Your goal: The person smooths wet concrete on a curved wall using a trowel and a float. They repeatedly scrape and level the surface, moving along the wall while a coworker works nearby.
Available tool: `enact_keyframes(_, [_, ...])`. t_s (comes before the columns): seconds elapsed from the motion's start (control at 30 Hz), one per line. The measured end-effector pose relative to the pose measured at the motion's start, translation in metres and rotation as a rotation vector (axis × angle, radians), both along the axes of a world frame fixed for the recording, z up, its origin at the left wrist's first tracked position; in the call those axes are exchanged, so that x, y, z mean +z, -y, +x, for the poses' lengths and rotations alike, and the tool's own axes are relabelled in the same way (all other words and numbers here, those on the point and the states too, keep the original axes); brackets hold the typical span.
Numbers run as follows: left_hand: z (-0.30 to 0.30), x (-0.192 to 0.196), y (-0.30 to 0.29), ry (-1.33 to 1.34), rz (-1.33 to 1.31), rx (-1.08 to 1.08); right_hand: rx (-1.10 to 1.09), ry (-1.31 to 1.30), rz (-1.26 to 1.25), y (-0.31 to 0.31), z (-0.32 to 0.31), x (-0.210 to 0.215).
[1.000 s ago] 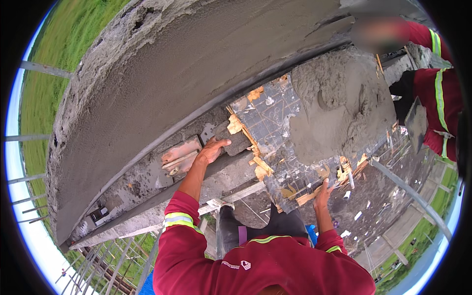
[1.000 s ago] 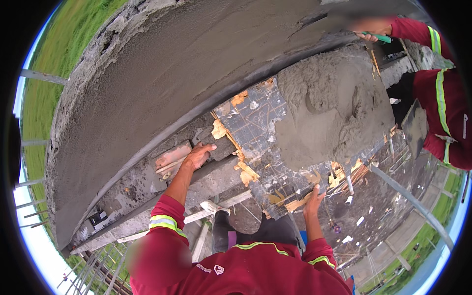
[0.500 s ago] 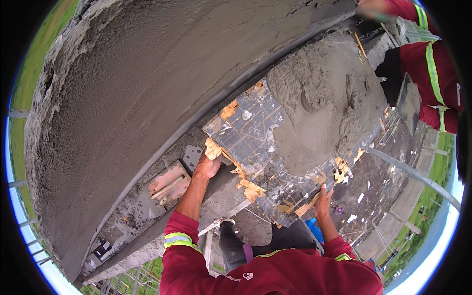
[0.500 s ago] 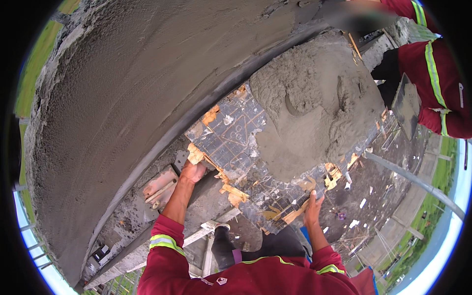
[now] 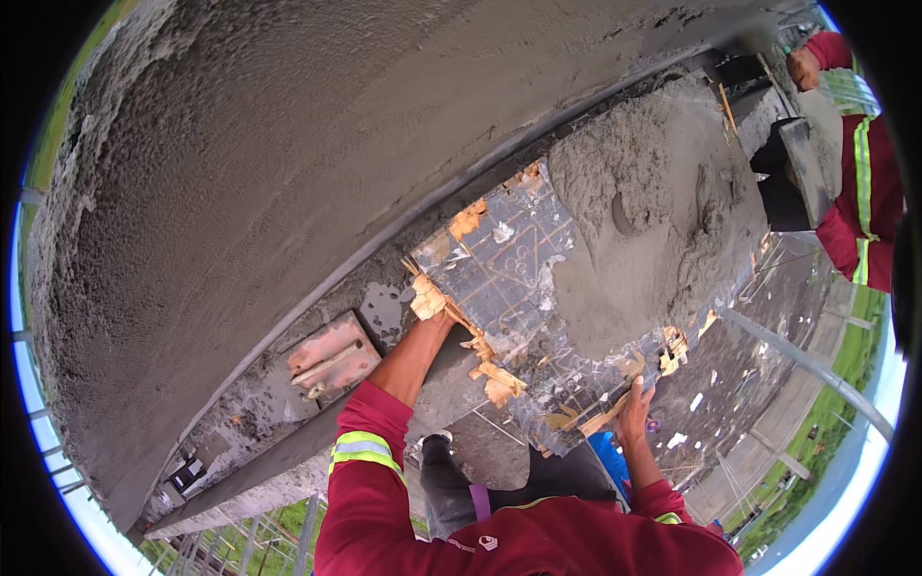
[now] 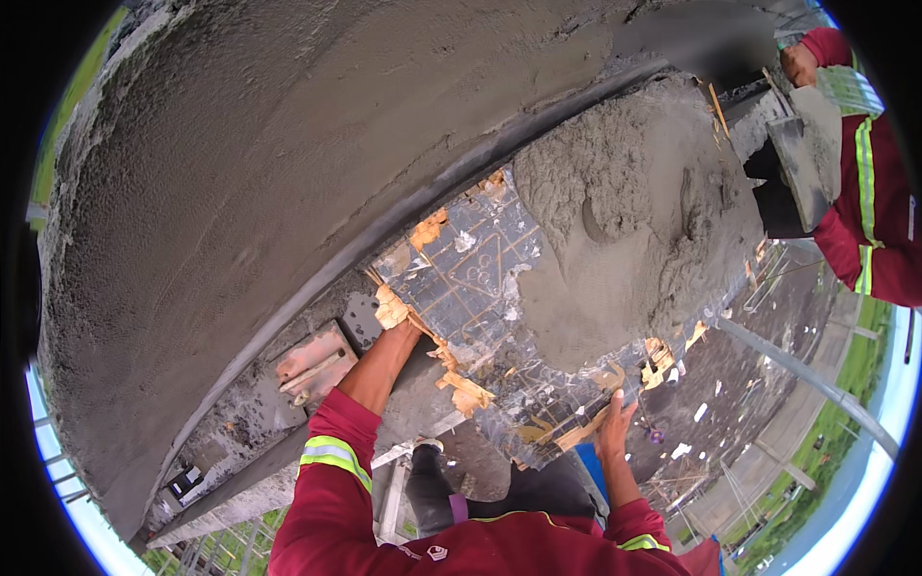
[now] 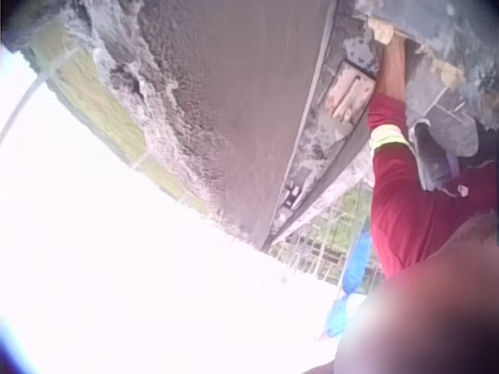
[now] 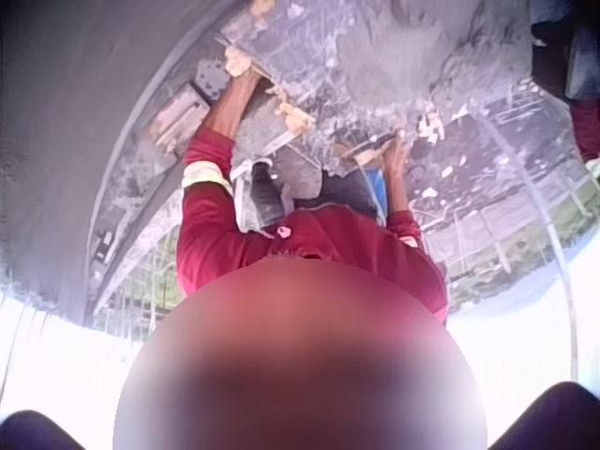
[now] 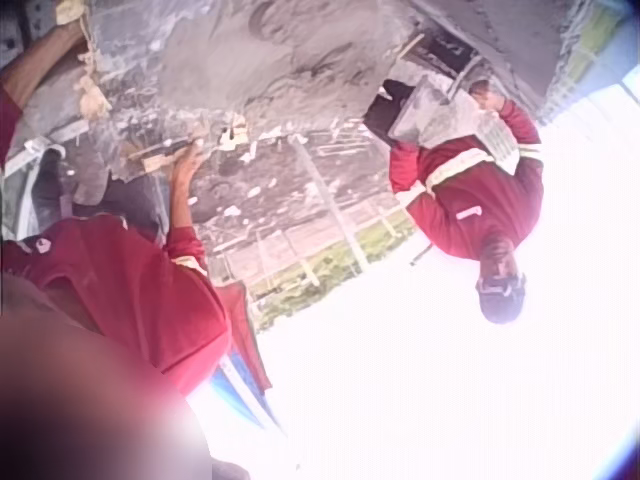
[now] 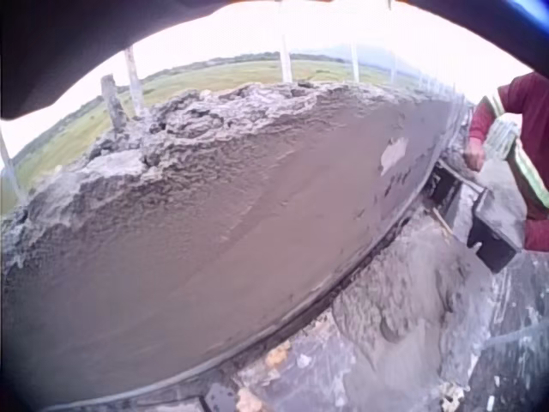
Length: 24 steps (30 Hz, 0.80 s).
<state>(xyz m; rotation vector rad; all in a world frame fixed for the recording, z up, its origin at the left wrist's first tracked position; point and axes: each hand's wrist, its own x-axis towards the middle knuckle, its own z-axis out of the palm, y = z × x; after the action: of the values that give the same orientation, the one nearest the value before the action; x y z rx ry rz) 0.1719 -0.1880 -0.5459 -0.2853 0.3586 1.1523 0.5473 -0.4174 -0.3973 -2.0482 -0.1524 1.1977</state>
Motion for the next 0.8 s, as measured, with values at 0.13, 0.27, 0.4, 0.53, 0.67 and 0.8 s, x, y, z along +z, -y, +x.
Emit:
enact_keyframes(0.13, [0.002,-0.005,-0.001,0.0,-0.005,0.005,0.044,-0.06,0.074,0.004,0.003,-0.001])
enact_keyframes(0.27, [-0.006,-0.017,-0.002,-0.015,-0.01,-0.009,0.015,-0.01,0.068,0.007,0.005,-0.002])
enact_keyframes(0.4, [-0.018,-0.035,0.003,-0.053,-0.017,-0.038,-0.02,0.048,0.048,0.006,0.004,0.001])
enact_keyframes(0.53, [-0.046,-0.015,0.024,-0.276,-0.054,-0.109,-0.015,-0.022,0.086,0.003,0.014,0.0])
enact_keyframes(0.67, [-0.064,0.063,0.049,-0.639,-0.153,0.026,-0.227,-0.105,0.354,-0.028,0.068,-0.01])
enact_keyframes(0.8, [-0.048,0.122,0.043,-0.936,0.013,-0.017,-0.327,-0.167,0.433,-0.093,0.135,-0.029])
